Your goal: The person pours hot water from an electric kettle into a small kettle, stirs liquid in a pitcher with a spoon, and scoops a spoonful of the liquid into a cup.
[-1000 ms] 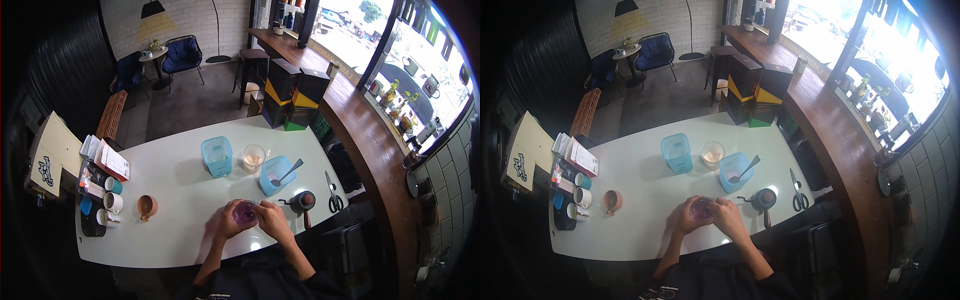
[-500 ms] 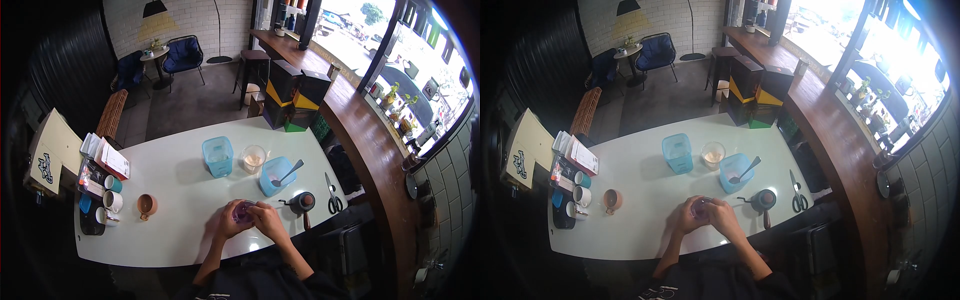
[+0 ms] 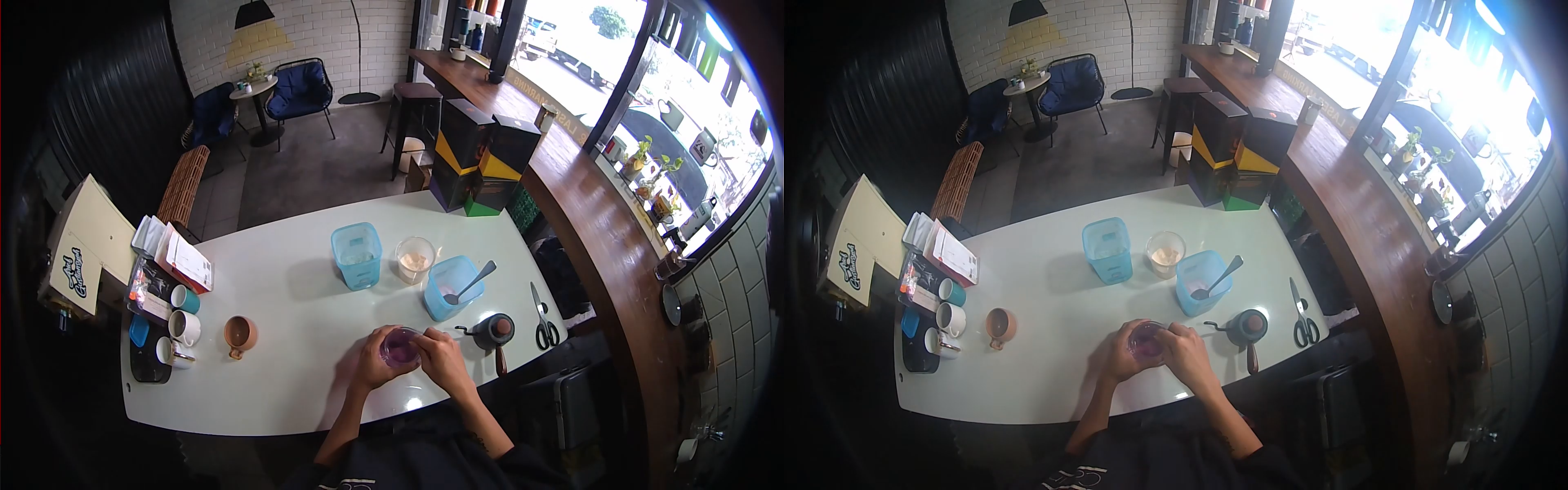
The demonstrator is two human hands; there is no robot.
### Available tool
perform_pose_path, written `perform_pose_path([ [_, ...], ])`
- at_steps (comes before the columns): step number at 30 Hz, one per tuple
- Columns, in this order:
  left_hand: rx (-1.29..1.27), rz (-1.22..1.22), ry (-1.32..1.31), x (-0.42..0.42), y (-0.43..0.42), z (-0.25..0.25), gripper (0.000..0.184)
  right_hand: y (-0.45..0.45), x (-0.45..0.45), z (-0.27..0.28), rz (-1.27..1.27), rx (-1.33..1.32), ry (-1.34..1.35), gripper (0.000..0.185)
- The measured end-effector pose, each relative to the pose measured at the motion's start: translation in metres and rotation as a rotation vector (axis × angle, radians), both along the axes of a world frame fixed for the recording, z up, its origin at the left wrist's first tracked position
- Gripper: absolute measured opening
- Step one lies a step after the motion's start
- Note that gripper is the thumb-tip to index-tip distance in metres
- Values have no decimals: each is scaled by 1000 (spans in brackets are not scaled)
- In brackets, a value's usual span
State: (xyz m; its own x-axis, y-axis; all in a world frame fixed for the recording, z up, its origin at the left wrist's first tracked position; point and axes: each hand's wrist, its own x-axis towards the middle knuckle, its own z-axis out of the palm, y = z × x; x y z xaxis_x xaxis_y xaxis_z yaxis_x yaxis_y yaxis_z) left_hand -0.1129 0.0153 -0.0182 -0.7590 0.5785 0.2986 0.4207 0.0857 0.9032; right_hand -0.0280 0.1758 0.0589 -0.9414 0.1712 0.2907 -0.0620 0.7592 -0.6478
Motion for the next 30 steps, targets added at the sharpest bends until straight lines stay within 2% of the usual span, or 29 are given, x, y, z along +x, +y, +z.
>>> perform_pose_path([
  [2, 10, -8, -7, 0, 1, -5, 85, 0, 0, 3, 6, 3, 4, 17],
  [4, 81, 19, -172, 1, 2, -10, 78, -1, 1, 8, 53, -61, -43, 16],
  [7, 74, 16, -155, 1, 2, -6, 78, -3, -2, 10, 129, -140, 12, 16],
  [11, 84, 18, -146, 0, 2, -4, 78, -7, -6, 7, 110, -147, 1, 16],
  [17, 66, 33, -85, 0, 2, -1, 78, -5, -7, 1, 8, -35, 16, 21],
  [19, 46, 40, -75, 2, 2, 4, 78, -4, -7, 1, -29, 13, 95, 18],
  [23, 26, 48, -69, 3, 3, 8, 77, 3, -3, 7, -46, 84, 42, 16],
  [30, 70, 20, -131, 0, 2, -2, 77, 1, 0, 17, 116, 10, -7, 13],
])
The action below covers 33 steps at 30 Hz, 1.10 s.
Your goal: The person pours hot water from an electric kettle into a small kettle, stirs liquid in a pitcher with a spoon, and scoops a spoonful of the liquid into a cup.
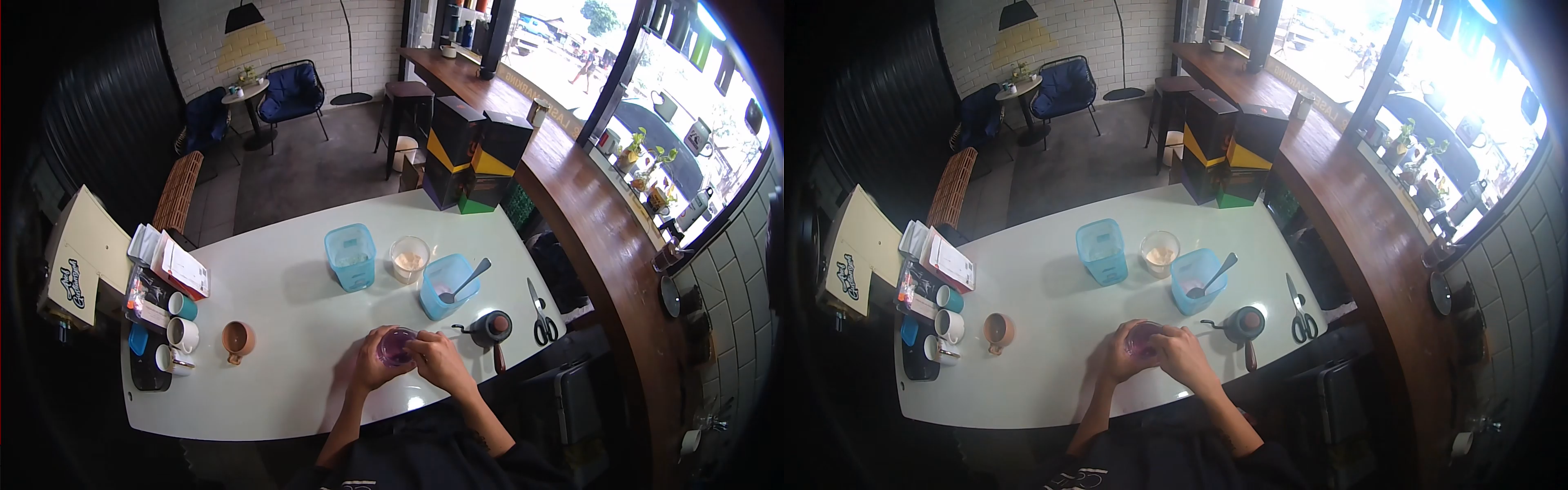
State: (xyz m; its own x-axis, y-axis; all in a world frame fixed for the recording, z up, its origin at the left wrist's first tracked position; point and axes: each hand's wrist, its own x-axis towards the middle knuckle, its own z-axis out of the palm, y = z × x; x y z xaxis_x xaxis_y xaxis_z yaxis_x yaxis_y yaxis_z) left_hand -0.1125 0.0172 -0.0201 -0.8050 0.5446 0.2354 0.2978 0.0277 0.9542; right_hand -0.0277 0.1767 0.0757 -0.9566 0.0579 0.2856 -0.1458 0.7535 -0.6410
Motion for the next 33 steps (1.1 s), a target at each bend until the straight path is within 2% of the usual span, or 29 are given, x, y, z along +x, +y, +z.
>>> perform_pose_path([
  [4, -7, -22, 16, -2, -1, 2, 76, -9, -3, -4, 50, -119, 73, 16],
  [8, 4, -22, 12, -1, -1, -3, 76, -11, -5, -6, 4, -104, 7, 18],
  [13, 8, 9, -9, 2, 1, -1, 76, -1, -4, -9, -127, 70, 48, 18],
  [17, -36, 21, -7, 3, 1, 5, 76, 5, 0, -6, -130, 96, 53, 16],
  [23, -22, 8, -4, 0, 0, -2, 77, 1, 1, 3, 4, 7, -5, 14],
  [25, -11, -7, 6, -1, 0, -4, 78, -4, 0, -1, 32, -109, 55, 14],
  [33, -36, 10, 6, 0, 0, 1, 80, -5, -8, -14, -68, -57, 34, 17],
])
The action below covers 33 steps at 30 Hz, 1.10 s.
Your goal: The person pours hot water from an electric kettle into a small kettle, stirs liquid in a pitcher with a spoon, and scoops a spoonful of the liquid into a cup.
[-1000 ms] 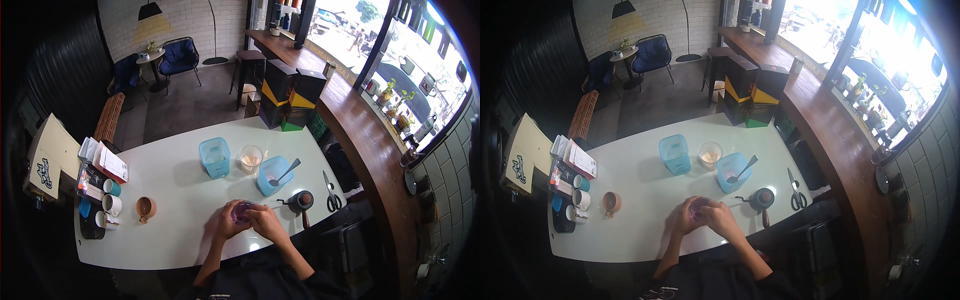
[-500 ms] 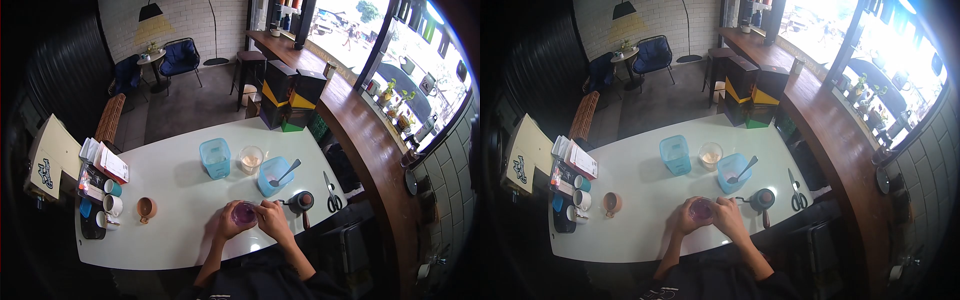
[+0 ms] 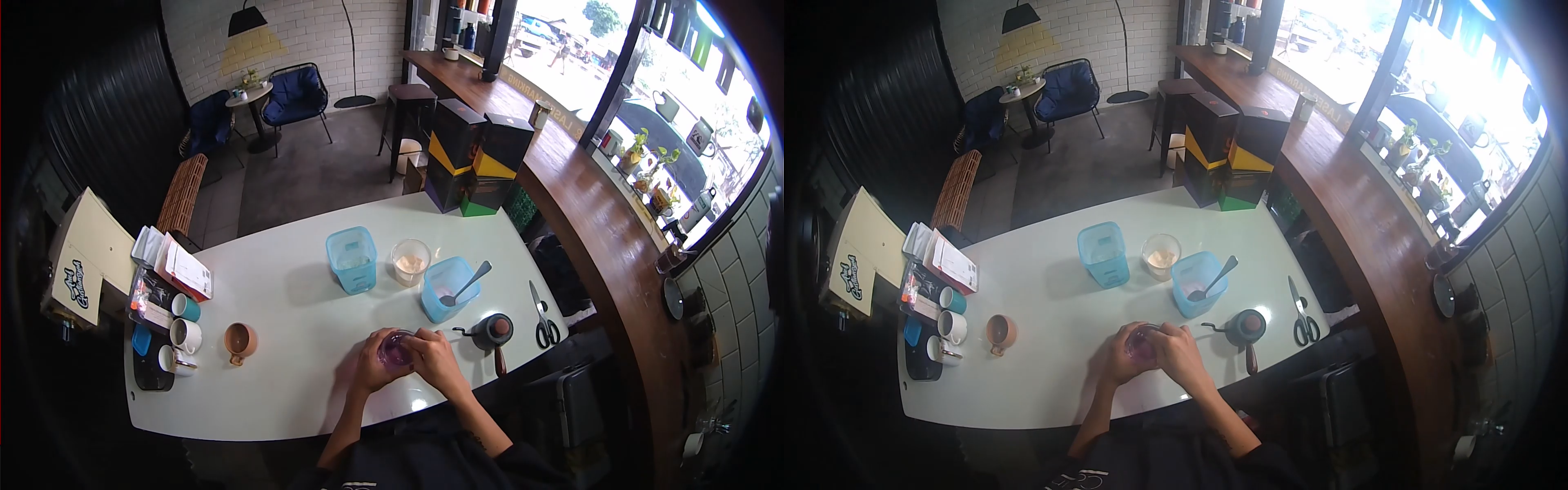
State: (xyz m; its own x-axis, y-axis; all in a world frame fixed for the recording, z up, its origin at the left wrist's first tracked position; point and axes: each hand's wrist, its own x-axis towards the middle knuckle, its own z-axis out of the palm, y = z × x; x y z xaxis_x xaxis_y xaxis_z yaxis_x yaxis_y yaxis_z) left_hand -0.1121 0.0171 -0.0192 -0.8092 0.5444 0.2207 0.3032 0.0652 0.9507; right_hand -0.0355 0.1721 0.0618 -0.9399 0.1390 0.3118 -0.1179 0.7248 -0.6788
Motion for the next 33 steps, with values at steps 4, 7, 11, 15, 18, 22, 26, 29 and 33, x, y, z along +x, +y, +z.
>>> perform_pose_path([
  [4, -14, -14, 3, 0, 0, 4, 79, 6, 2, -2, -43, 59, 43, 16],
  [7, 16, -6, -14, 0, 2, -1, 78, 10, 5, 1, -49, 92, 22, 15],
  [11, -39, -35, 85, -1, 0, -2, 87, 11, 9, 10, -3, 85, -43, 14],
  [15, -86, -18, 129, -2, -2, 2, 87, 8, 6, 6, 31, -1, -66, 14],
  [18, -66, -28, 103, -2, -1, -8, 88, 5, 3, -1, -9, -38, -52, 15],
  [22, -85, -16, 157, -2, -1, 0, 88, 4, 2, -8, -89, -31, 15, 16],
  [26, -54, -30, 141, -1, 0, 3, 88, 9, 5, -3, -126, 32, 33, 16],
  [29, -63, -22, 154, -1, 0, 6, 87, 11, 7, 0, -143, 62, -31, 15],
  [33, -68, -24, 130, -1, -1, 6, 85, 11, 8, -1, -96, 9, -77, 13],
])
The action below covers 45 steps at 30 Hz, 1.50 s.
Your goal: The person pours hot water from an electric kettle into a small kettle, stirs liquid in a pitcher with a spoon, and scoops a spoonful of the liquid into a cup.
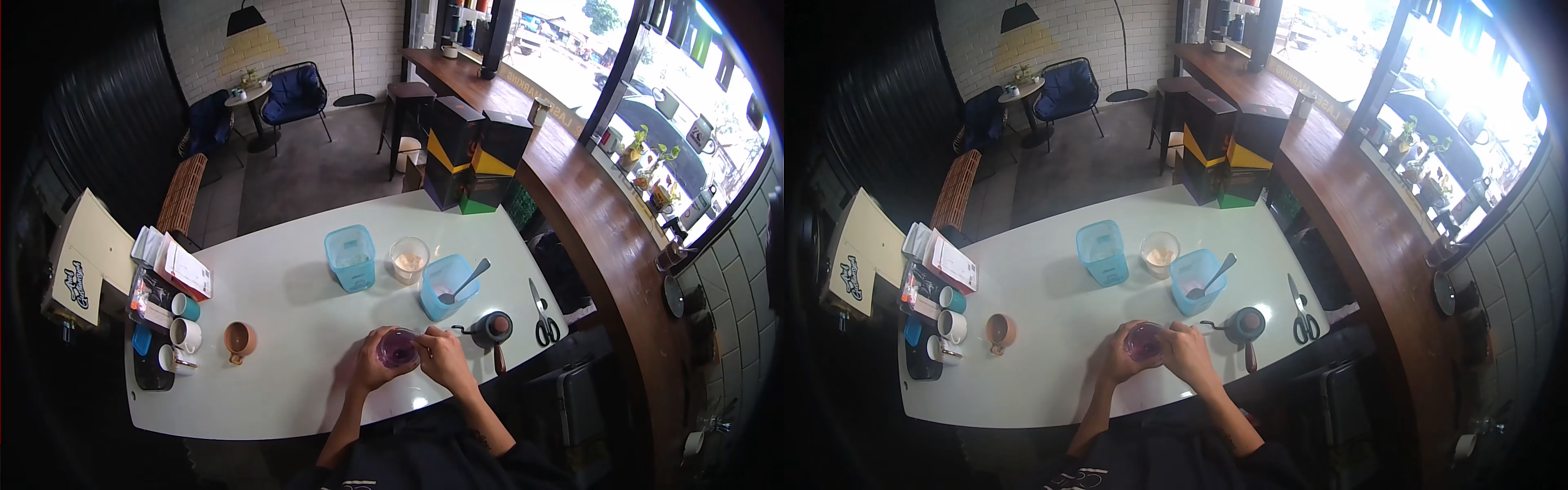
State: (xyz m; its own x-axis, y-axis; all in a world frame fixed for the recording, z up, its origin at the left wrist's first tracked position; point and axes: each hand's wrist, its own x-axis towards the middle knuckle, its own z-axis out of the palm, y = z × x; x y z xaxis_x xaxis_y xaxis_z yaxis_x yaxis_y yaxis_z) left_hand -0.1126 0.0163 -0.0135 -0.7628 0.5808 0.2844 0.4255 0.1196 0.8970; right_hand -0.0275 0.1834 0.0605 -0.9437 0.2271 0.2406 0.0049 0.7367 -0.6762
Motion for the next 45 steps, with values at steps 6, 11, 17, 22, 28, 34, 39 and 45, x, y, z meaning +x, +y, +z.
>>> perform_pose_path([
  [6, 82, 20, -140, 0, 2, -14, 79, -11, -8, -6, 10, -114, 41, 16],
  [11, 62, 24, -88, 0, 2, -8, 80, -11, -8, -3, -64, -47, 98, 16],
  [17, 42, 35, -107, 2, 3, 1, 80, -4, -4, -1, -93, 51, 46, 13],
  [22, 68, 26, -158, 1, 2, -5, 79, -8, -4, 1, 42, -26, 16, 14],
  [28, 120, 14, -211, 0, 3, -14, 79, -12, -10, -3, 37, -73, 65, 18],
  [34, 108, 31, -125, 1, 4, -8, 77, -6, -6, 2, -58, 37, 74, 14],
  [39, 67, 33, -122, 2, 3, -6, 78, -3, -1, 3, -40, 43, 27, 12],
  [45, 72, 20, -142, -1, 1, -13, 81, -12, -4, 2, 75, -95, 27, 14],
])
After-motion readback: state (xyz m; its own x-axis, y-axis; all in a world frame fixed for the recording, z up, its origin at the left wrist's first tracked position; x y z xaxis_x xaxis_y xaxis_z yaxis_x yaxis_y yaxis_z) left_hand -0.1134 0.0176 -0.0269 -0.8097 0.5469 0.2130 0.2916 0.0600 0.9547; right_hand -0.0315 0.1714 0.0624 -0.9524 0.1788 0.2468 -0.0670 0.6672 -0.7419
